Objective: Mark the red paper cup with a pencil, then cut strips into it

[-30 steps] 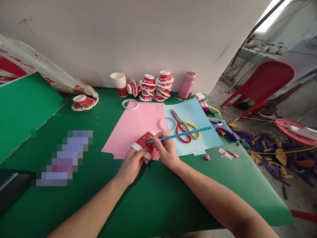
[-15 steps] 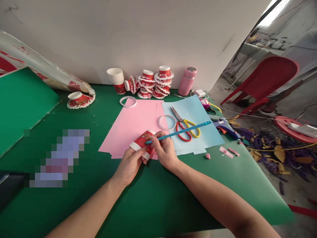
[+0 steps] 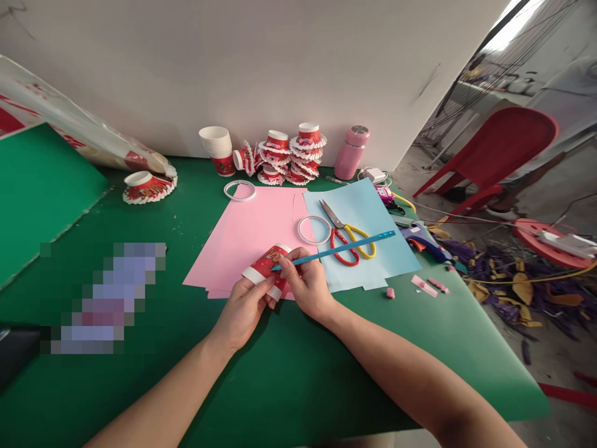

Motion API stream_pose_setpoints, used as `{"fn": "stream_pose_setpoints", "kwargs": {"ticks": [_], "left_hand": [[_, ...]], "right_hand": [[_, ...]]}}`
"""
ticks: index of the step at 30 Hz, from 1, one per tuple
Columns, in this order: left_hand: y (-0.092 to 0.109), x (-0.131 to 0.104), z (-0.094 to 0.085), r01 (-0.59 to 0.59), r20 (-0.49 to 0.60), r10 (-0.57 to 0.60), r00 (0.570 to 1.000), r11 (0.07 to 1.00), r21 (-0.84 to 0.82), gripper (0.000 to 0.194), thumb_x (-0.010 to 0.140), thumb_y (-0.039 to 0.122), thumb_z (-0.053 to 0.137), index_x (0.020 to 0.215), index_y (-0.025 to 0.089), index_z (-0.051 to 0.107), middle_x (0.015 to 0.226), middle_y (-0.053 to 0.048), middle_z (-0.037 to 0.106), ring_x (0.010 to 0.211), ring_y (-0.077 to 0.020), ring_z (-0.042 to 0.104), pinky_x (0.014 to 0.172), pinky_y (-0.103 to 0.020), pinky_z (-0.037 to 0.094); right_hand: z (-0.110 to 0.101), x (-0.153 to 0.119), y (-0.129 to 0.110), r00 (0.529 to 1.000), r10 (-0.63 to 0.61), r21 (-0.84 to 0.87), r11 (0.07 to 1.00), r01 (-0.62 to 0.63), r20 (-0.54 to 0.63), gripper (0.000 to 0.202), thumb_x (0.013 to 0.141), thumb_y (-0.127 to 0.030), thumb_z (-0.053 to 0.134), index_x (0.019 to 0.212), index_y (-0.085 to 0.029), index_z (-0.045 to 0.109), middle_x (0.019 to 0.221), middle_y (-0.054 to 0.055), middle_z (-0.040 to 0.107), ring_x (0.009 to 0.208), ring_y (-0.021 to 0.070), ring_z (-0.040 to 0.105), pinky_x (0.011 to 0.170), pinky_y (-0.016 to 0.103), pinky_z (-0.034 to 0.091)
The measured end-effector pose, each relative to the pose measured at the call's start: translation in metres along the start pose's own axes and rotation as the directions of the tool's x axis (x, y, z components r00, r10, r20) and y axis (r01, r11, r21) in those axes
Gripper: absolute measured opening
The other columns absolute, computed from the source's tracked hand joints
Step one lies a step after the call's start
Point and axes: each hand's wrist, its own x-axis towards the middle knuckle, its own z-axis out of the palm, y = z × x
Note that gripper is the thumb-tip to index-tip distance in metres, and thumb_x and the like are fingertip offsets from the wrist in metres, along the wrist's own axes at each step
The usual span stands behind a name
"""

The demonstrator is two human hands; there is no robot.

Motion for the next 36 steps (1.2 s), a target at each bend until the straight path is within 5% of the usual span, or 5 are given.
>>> {"fn": "stream_pose_setpoints", "kwargs": {"ticks": [15,36], "left_hand": [[-0.0054,0.0025,-0.0037,-0.017,0.035,0.017,0.999,0.999,0.027,0.030,0.071,0.027,0.072,0.098,0.016,0.069,0.067,-0.001,0.058,0.057,-0.0103,0.044,0.050,-0.023,0.037],[-0.0041,0.0012,-0.0036,0.001,0.029,-0.002,1.000,0.999,0.042,0.044,0.069,0.030,0.074,0.110,0.019,0.067,0.070,-0.001,0.057,0.058,-0.0104,0.044,0.051,-0.022,0.038]], "right_hand": [[0.0000,0.0019,-0.0027,0.997,-0.081,-0.132,0.988,0.078,-0.017,0.021,0.086,-0.036,0.047,0.071,-0.023,0.043,0.048,-0.005,0.046,0.041,0.0114,0.043,0.041,0.023,0.031],[-0.0041,0.0034,-0.0032,0.993,-0.119,-0.128,0.985,0.117,-0.006,0.018,0.084,-0.031,0.044,0.069,-0.023,0.038,0.046,-0.007,0.040,0.038,0.0096,0.036,0.039,0.022,0.027]]}}
